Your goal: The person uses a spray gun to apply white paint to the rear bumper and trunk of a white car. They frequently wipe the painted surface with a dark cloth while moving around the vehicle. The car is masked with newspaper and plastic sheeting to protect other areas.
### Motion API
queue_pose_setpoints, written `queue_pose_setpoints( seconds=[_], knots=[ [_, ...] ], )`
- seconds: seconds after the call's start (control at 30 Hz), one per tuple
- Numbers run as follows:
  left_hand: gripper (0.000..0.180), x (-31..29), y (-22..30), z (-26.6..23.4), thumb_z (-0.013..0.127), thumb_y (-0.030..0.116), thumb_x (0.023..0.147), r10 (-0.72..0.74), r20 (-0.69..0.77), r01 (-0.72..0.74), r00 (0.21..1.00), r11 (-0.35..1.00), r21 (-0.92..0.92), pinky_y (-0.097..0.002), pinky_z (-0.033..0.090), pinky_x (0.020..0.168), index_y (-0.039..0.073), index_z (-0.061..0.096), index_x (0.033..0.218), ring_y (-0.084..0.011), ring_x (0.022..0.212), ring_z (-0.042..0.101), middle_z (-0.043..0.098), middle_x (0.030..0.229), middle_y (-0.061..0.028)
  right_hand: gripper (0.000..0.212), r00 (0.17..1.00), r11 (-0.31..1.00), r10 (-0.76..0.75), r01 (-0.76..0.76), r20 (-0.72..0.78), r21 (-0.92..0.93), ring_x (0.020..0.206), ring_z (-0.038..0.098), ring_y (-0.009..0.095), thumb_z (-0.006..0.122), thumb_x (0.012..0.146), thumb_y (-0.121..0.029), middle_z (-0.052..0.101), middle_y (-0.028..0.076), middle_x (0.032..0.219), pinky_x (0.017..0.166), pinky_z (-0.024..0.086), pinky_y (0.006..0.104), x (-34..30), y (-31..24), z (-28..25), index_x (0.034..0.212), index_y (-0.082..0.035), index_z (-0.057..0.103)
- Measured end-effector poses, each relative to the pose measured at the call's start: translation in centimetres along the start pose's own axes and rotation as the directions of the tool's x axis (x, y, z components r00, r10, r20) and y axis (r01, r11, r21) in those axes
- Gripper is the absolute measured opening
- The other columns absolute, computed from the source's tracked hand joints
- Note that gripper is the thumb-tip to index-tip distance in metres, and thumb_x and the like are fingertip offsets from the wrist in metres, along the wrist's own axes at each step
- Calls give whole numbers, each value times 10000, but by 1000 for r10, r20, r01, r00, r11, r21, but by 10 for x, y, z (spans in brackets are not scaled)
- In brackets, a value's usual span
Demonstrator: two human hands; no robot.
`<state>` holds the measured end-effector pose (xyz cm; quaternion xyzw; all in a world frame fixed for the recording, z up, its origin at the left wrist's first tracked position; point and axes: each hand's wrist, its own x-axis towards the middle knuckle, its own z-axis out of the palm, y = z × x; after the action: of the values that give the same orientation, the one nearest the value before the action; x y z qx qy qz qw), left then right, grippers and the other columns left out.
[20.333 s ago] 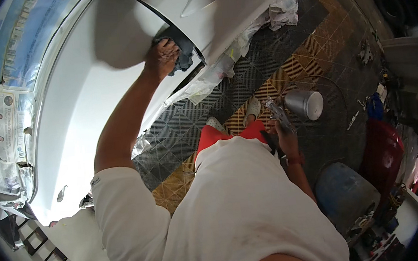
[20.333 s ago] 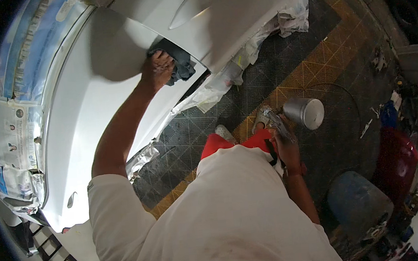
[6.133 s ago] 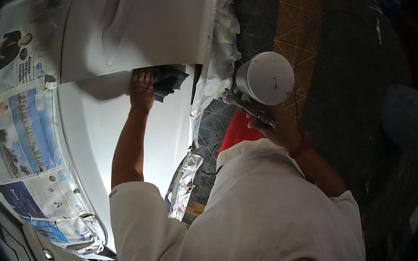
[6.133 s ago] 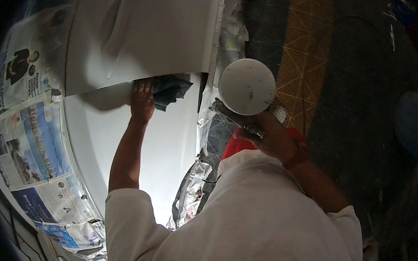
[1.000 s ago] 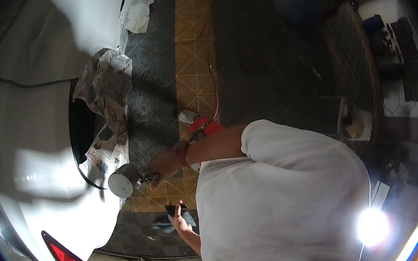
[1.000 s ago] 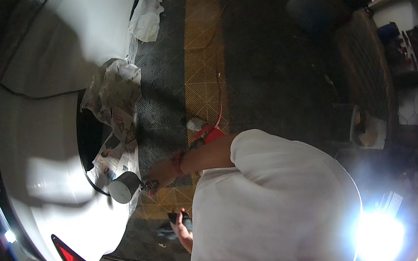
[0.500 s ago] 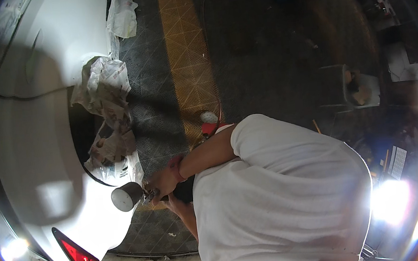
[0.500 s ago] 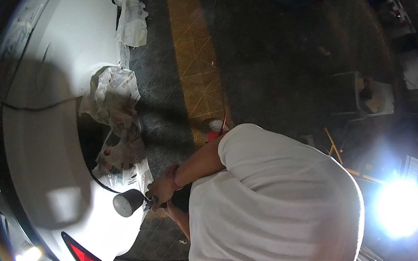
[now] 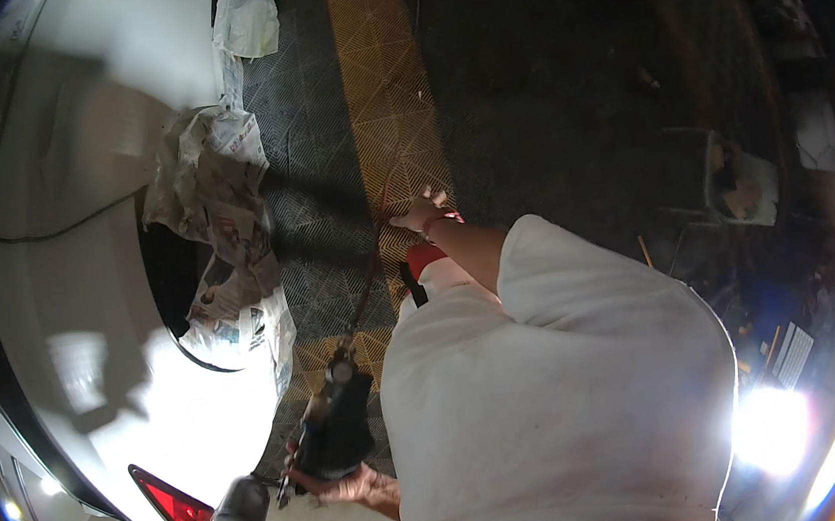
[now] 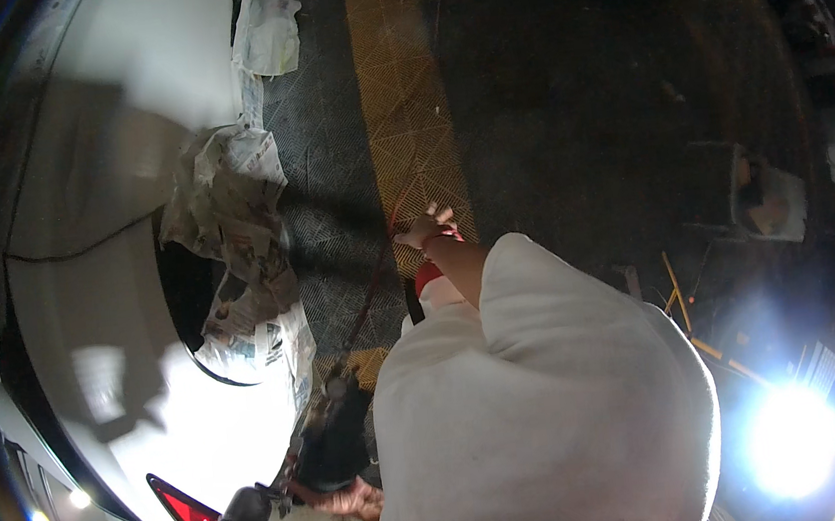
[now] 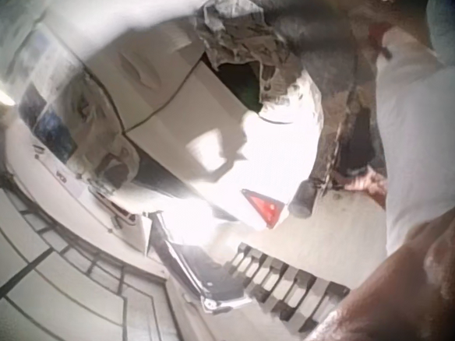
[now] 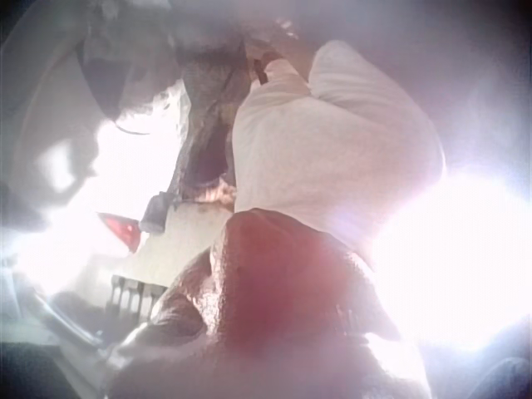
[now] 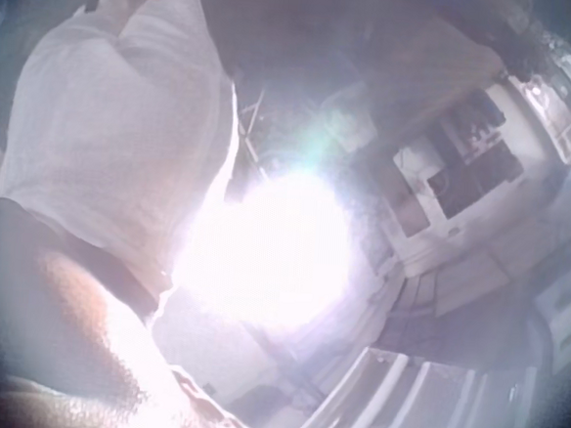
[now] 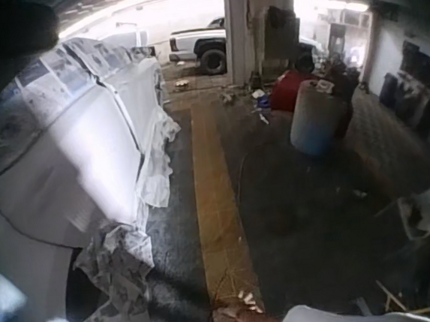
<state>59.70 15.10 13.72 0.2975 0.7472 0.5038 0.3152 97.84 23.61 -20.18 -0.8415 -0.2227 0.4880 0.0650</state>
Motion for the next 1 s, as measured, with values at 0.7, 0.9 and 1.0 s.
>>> queue_pose_setpoints(
  seconds=[0.7,0.9,1.0],
  knots=[
    [545,36,-154,-165,577,578,1004,-439,-13,425,898,877,-226,-558,498,1041,58,684,1126,-305,1096,676,716,1116,-98,242,881,-472,15,424,-473,773,651,550,163,496,1118,-320,592,29,817,673,568,431,-15,-88,-265,1077,-98,584],
    [532,101,-274,-287,580,574,1001,-625,103,601,774,673,-431,-566,492,1045,64,685,1110,-309,1091,677,718,1110,-94,486,-177,-356,163,907,-971,-226,672,574,94,689,1015,-409,640,-10,885,656,520,233,-397,-71,-262,1315,-28,654],
    [526,132,-314,-345,582,571,1000,-671,152,632,726,564,-531,-570,489,1047,66,686,1102,-312,1089,678,719,1108,-92,416,-433,-596,-117,750,-894,-285,549,441,121,551,1094,-316,520,19,710,779,579,404,-527,-17,-218,1308,41,559]
  ],
)
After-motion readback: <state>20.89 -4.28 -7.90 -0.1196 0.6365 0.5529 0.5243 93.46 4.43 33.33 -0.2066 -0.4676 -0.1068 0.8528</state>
